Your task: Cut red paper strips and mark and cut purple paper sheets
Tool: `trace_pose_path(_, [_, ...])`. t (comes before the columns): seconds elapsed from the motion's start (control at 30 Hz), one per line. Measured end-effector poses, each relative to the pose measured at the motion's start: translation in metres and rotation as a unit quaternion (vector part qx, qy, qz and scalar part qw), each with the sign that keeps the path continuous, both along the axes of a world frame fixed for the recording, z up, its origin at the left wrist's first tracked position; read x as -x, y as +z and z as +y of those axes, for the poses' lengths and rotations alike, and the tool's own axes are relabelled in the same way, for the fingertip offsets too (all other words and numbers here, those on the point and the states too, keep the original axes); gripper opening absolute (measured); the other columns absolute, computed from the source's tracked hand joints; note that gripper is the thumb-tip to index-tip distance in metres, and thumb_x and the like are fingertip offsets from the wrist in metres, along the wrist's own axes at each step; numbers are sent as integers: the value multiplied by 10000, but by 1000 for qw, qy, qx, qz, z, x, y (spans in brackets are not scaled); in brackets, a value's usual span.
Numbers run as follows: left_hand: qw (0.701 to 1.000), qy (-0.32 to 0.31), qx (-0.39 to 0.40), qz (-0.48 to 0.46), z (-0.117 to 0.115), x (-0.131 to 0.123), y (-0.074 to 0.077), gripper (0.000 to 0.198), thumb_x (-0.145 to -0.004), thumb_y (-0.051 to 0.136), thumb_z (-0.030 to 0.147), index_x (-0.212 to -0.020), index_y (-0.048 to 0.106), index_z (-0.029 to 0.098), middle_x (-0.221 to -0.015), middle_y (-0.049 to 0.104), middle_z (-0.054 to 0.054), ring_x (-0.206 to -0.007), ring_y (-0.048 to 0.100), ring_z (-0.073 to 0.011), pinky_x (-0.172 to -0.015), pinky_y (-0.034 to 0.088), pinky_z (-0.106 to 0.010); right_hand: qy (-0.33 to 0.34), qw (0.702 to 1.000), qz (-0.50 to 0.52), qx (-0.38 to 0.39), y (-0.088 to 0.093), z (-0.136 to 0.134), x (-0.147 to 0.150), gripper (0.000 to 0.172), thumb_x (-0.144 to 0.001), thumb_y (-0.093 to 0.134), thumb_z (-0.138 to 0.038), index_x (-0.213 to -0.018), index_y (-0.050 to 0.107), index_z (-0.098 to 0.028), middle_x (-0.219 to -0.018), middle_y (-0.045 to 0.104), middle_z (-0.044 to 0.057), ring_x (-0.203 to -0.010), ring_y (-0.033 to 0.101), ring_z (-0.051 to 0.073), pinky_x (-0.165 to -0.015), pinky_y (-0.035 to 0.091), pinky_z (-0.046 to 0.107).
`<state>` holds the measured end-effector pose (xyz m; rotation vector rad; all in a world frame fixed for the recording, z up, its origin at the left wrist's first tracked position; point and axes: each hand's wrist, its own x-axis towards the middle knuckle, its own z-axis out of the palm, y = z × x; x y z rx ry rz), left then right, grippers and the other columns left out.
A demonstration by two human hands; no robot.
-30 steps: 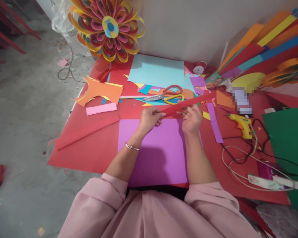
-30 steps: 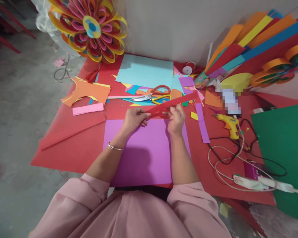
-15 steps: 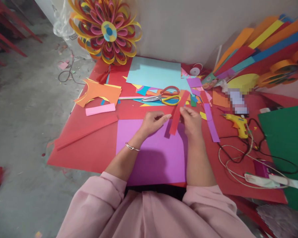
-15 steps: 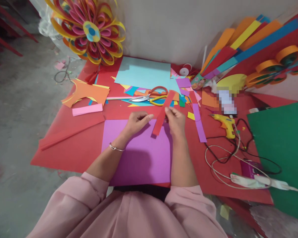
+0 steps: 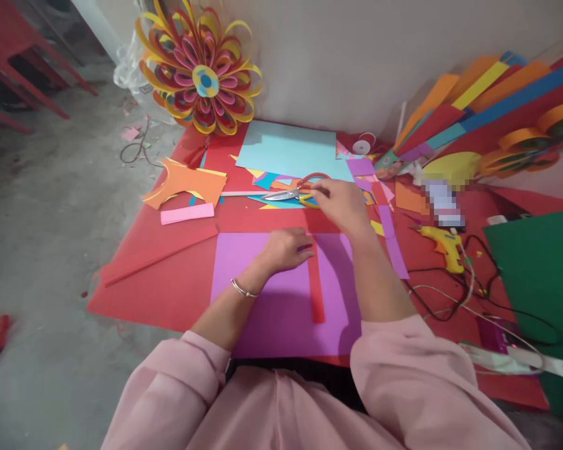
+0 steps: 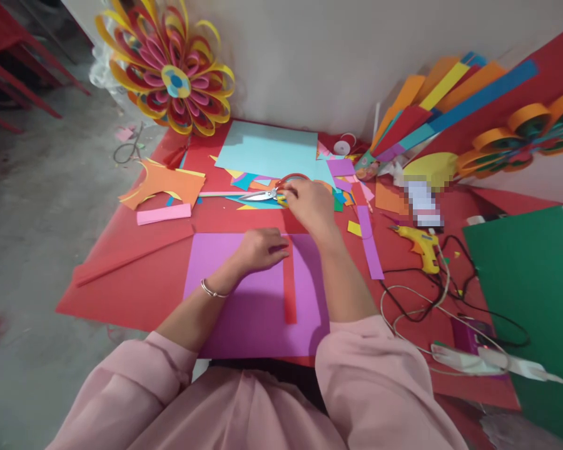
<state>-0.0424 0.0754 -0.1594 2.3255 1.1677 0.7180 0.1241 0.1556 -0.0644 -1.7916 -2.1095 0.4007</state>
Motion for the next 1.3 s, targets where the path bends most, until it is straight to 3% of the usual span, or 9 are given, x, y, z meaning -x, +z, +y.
trace_pose_path(0.17, [996,-24,-19,79,3,0,-4,230,-1000,710,429,-1027,812,225,-898,707,-64,-843,679,-219,-639,385,-333,49,996,-68,10,-43,24,25,321,-975,643,-261,-1249,809,-253,-1295,749,119,-1227,629,328,-980,515,419])
trace_pose_path(0.27, [997,-19,-22,74,2,1,-5,238,-1011,693,436,-1035,815,233,-896,701,-63,-834,678,-220,-644,405,-334,53,997,-52,4,-54,21,23,354,-994,629,-273,-1311,784,-249,-1357,718,127,-1270,592,344,-1036,507,445])
trace_pose_path(0.47, [998,-16,-27,50,4,3,-5,241,-1002,689,430,-1084,821,246,-889,705,-63,-802,659,-222,-647,444,-341,60,998,1,-7,-50,11,5,359,-1033,556,-258,-1316,775,-237,-1377,737,90,-1307,603,305,-1142,474,438])
trace_pose_path(0.6, [996,-13,-84,30,6,2,-4,278,-973,718,438,-1097,824,213,-1039,740,-112,-973,660,-272,-802,531,-392,10,1000,5,-23,-53,0,-23,357,-1015,567,-235,-1301,781,-221,-1386,739,113,-1318,619,318,-1157,477,475])
trace_pose_path(0.73, [994,-14,-104,25,6,3,-3,321,-957,722,467,-1124,818,211,-1183,753,-130,-1068,661,-301,-918,539,-453,-145,989,-16,-37,-55,7,-74,376,-1024,515,-202,-1286,784,-174,-1314,757,191,-1258,664,360,-1108,502,534])
trace_pose_path(0.87, [995,-23,-97,28,6,4,-3,338,-955,718,467,-1138,814,200,-1197,758,-135,-1081,667,-306,-927,541,-459,-335,942,-28,-18,-55,32,-129,259,-978,614,-153,-1168,790,-145,-1126,769,226,-1150,719,352,-1016,543,536])
trace_pose_path(1.03, [996,-32,-79,27,7,3,-3,346,-944,725,473,-1144,813,204,-1226,751,-142,-1090,657,-313,-946,539,-473,-329,942,-64,9,-56,59,-150,53,-880,755,-157,-909,767,-115,-1062,759,234,-1212,706,388,-1052,514,611])
trace_pose_path(1.2, [996,-35,-75,24,5,2,-1,343,-946,712,487,-1103,811,198,-1304,734,-159,-1157,645,-338,-967,516,-495,-286,943,-151,81,-47,66,-145,238,-909,782,-215,-1076,768,-46,-1222,731,305,-1265,700,396,-1057,511,593])
trace_pose_path(1.3, [995,-71,-70,15,-5,-2,5,306,-939,708,502,-988,802,215,-1288,741,-152,-1214,642,-346,-985,494,-498,-296,937,-172,69,-37,56,-147,386,-919,787,-222,-1217,741,19,-1262,707,355,-1272,693,382,-1013,500,539])
